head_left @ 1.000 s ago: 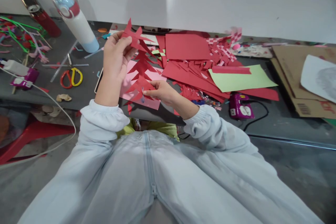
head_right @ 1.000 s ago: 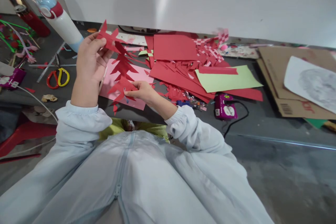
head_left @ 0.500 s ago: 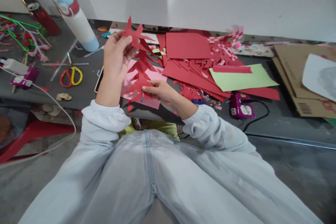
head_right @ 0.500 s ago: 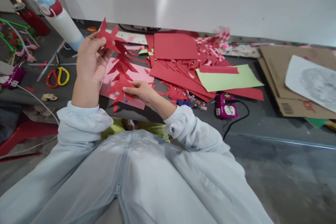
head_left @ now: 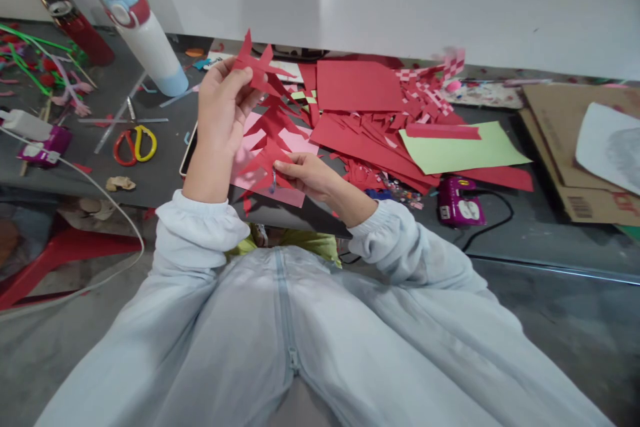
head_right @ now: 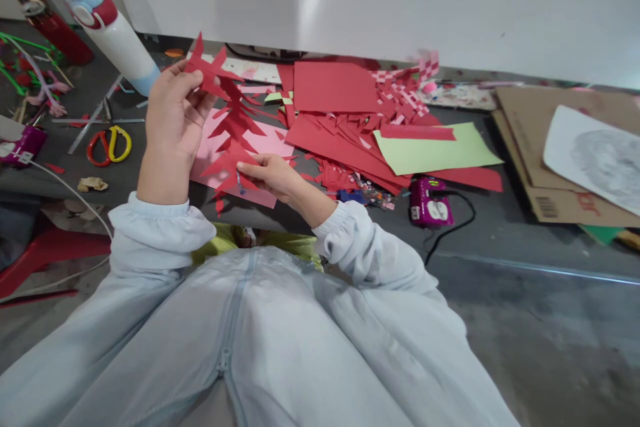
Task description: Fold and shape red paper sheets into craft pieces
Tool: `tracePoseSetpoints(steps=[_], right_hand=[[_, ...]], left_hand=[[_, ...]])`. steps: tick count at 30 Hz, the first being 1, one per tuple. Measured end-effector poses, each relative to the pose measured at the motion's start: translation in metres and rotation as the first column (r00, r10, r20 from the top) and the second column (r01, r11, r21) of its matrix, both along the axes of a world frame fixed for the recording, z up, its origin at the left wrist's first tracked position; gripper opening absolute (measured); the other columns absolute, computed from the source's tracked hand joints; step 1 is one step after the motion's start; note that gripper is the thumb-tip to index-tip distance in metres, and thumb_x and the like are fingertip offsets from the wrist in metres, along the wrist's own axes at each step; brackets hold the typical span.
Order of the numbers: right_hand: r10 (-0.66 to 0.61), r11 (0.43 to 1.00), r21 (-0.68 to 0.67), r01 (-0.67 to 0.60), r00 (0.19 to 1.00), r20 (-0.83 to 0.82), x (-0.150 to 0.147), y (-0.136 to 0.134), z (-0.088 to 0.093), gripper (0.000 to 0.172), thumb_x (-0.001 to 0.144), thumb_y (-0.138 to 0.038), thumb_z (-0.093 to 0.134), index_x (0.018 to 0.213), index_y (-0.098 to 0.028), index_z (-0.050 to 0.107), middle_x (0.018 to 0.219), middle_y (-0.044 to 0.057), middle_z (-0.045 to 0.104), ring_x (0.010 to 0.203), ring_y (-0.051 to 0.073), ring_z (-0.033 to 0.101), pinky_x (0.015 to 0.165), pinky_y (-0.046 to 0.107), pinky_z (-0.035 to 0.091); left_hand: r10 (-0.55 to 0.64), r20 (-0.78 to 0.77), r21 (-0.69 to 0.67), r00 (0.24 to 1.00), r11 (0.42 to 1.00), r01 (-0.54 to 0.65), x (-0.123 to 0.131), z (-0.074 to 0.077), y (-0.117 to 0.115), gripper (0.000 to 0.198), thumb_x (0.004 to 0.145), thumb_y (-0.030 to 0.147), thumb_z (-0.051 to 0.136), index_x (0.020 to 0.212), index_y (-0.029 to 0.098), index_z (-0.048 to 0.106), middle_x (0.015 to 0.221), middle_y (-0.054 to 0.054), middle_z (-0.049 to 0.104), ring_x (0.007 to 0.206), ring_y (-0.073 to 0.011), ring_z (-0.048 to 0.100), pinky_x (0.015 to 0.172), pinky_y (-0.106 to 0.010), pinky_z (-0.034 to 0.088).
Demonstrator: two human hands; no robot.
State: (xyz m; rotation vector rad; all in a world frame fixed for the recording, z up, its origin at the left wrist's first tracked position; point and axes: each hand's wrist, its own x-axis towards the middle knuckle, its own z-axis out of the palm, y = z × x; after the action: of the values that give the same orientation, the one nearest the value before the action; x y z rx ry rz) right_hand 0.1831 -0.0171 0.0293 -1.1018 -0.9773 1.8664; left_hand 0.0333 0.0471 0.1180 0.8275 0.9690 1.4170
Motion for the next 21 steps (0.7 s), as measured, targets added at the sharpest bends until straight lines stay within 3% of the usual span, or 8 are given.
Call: tracePoseSetpoints(steps=[9, 17, 21], right_hand=[[-0.041, 0.999, -0.006, 0.04, 0.998, -0.038, -0.0001, -0.0005, -0.001, 0.054, 0.042, -0.057, 0.093, 0.059, -0.018, 0.061, 0.054, -0.007, 0.05, 0.051, 0.005, 0.04, 0.05, 0.021, 0.039], [0.004, 0.999, -0.036, -0.006, 0.999, -0.055, 0.0013, -0.0032, 0.0023, 0.049, 0.044, -0.051, 0.095, 0.068, -0.016, 0.07, 0.064, -0.002, 0.064, 0.059, 0.007, 0.053, 0.059, 0.02, 0.046], [0.026, 0.999, -0.043, -0.028, 0.998, -0.05, 0.0039, -0.0033, 0.0048, 0.05, 0.043, -0.047, 0.096, 0.074, -0.015, 0.073, 0.07, 0.0, 0.069, 0.064, 0.008, 0.059, 0.063, 0.02, 0.049]], left_hand=[[0.004, -0.013, 0.023, 1.0, 1.0, -0.004, -0.0004, -0.0017, 0.003, 0.019, 0.083, 0.012, 0.062, 0.076, 0.03, 0.062, 0.081, 0.005, 0.073, 0.107, -0.0181, 0.07, 0.095, -0.029, 0.059], [0.026, 0.013, 0.0, 1.0, 1.0, -0.026, -0.0025, 0.0026, 0.002, 0.017, 0.079, 0.012, 0.065, 0.076, 0.028, 0.062, 0.086, 0.002, 0.074, 0.122, -0.0225, 0.064, 0.104, -0.035, 0.055], [-0.002, 0.018, 0.048, 1.0, 0.999, 0.001, -0.0053, 0.0048, 0.0017, 0.013, 0.085, 0.01, 0.058, 0.084, 0.022, 0.056, 0.082, 0.003, 0.07, 0.119, -0.018, 0.065, 0.106, -0.034, 0.053]])
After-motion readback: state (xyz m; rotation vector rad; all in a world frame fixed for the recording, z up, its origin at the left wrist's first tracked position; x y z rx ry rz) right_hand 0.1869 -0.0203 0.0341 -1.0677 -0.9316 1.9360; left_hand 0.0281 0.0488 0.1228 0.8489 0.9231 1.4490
